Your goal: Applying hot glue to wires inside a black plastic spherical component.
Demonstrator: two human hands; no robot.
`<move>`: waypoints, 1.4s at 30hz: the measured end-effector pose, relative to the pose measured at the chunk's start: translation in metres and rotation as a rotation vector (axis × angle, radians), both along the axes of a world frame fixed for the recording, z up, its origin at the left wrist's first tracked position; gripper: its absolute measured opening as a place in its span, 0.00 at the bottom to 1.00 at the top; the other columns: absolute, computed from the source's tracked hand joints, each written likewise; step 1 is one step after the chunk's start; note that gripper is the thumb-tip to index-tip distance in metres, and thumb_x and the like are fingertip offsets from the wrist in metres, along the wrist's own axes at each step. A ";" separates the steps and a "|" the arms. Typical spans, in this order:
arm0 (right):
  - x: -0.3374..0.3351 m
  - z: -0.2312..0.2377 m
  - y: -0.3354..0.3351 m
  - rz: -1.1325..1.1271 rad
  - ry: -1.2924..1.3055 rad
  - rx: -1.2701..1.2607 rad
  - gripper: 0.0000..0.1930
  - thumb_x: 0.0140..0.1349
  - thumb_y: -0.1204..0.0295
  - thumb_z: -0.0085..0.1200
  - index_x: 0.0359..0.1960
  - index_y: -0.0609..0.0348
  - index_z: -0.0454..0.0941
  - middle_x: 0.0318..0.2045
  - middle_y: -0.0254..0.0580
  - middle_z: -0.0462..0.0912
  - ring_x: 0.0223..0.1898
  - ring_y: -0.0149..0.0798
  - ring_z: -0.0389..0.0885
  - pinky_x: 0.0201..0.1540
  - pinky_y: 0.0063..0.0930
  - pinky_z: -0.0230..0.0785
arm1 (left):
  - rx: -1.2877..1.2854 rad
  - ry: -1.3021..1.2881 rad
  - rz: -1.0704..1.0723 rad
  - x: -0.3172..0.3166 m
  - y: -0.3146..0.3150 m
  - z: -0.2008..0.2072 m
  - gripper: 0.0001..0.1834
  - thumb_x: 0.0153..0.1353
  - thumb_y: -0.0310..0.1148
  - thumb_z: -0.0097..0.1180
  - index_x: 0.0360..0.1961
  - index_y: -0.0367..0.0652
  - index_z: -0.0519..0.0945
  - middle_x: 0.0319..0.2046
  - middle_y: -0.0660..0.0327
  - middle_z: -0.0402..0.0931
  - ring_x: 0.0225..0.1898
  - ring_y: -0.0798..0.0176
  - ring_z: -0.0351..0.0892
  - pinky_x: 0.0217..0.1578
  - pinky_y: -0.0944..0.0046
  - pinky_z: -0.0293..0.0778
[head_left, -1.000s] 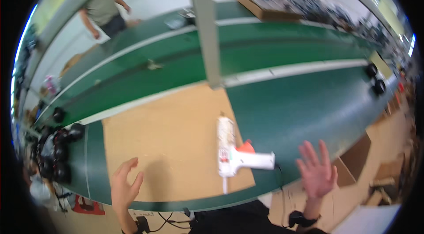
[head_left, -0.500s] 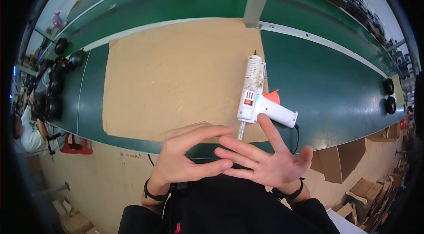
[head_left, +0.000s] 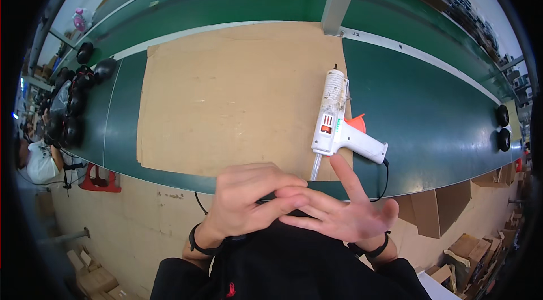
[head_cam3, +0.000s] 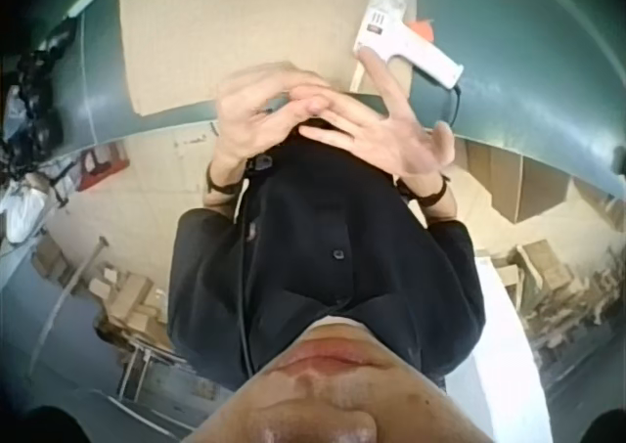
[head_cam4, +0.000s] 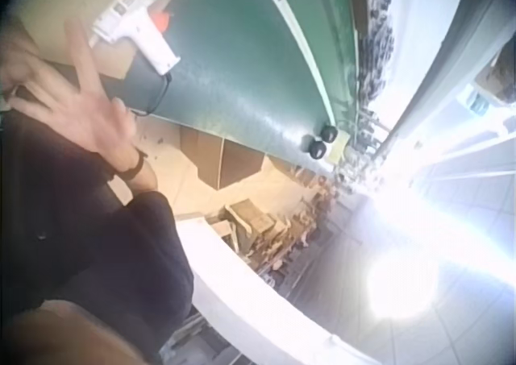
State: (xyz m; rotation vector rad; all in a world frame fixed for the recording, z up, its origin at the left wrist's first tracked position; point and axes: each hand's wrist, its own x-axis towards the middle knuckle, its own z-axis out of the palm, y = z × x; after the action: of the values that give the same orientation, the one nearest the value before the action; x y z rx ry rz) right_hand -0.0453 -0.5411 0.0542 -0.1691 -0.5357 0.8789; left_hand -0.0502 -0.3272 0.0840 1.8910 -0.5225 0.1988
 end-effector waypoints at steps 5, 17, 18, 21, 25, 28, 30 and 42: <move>-0.002 -0.006 -0.003 0.022 -0.015 -0.017 0.47 0.66 0.36 0.36 0.73 0.35 0.19 0.72 0.69 0.30 0.73 0.66 0.19 0.67 0.74 0.15 | -0.021 -0.032 0.073 -0.005 -0.005 -0.004 0.12 0.54 0.32 0.67 0.22 0.35 0.79 0.18 0.57 0.76 0.18 0.60 0.76 0.19 0.65 0.69; -0.002 -0.008 -0.007 0.063 -0.033 -0.077 0.50 0.64 0.35 0.39 0.73 0.39 0.19 0.70 0.79 0.37 0.73 0.72 0.30 0.67 0.74 0.21 | 0.066 -0.234 0.009 -0.004 -0.001 -0.017 0.17 0.55 0.31 0.64 0.16 0.39 0.69 0.14 0.59 0.61 0.13 0.57 0.63 0.14 0.61 0.58; -0.001 -0.009 -0.007 0.069 -0.050 -0.056 0.50 0.64 0.35 0.38 0.73 0.39 0.19 0.69 0.81 0.38 0.73 0.72 0.30 0.67 0.74 0.22 | 0.044 -0.269 -0.010 -0.003 -0.001 -0.018 0.17 0.56 0.31 0.63 0.16 0.39 0.69 0.14 0.60 0.61 0.14 0.58 0.63 0.14 0.61 0.58; -0.003 -0.009 -0.007 0.067 -0.078 -0.064 0.49 0.64 0.35 0.38 0.74 0.38 0.21 0.68 0.83 0.39 0.72 0.74 0.32 0.67 0.74 0.25 | 0.107 -0.313 -0.043 -0.004 0.002 -0.016 0.17 0.56 0.31 0.62 0.16 0.40 0.68 0.15 0.60 0.61 0.14 0.58 0.63 0.14 0.61 0.58; 0.000 -0.009 -0.007 0.066 -0.103 -0.094 0.49 0.64 0.35 0.39 0.74 0.38 0.23 0.68 0.83 0.39 0.72 0.76 0.33 0.67 0.74 0.25 | 0.105 -0.303 0.019 -0.004 0.000 -0.020 0.23 0.63 0.39 0.55 0.15 0.39 0.67 0.13 0.62 0.63 0.12 0.61 0.63 0.13 0.63 0.55; -0.001 -0.013 -0.007 0.117 -0.082 -0.048 0.49 0.64 0.35 0.39 0.75 0.38 0.24 0.68 0.83 0.39 0.71 0.78 0.34 0.67 0.74 0.26 | 0.025 -0.388 -0.071 -0.002 0.002 -0.022 0.24 0.64 0.40 0.55 0.14 0.39 0.67 0.14 0.62 0.64 0.13 0.62 0.64 0.13 0.64 0.56; -0.002 -0.016 -0.005 0.129 -0.082 -0.023 0.49 0.64 0.34 0.39 0.75 0.38 0.25 0.68 0.83 0.40 0.71 0.79 0.34 0.68 0.72 0.29 | 0.118 -0.408 -0.070 -0.006 0.007 -0.022 0.24 0.65 0.41 0.55 0.15 0.39 0.67 0.14 0.63 0.65 0.13 0.62 0.65 0.13 0.65 0.56; 0.000 -0.019 -0.009 0.107 -0.103 -0.026 0.45 0.64 0.33 0.36 0.74 0.28 0.26 0.68 0.83 0.43 0.69 0.82 0.40 0.67 0.70 0.38 | 0.022 -0.354 -0.105 -0.007 0.001 -0.020 0.19 0.52 0.33 0.68 0.17 0.39 0.68 0.16 0.62 0.61 0.16 0.60 0.64 0.14 0.63 0.60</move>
State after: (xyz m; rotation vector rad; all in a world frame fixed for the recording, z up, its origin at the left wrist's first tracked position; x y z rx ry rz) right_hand -0.0449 -0.5500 0.0353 -0.2123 -0.6340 0.9855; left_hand -0.0569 -0.3263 0.0638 1.8525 -0.8640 0.4642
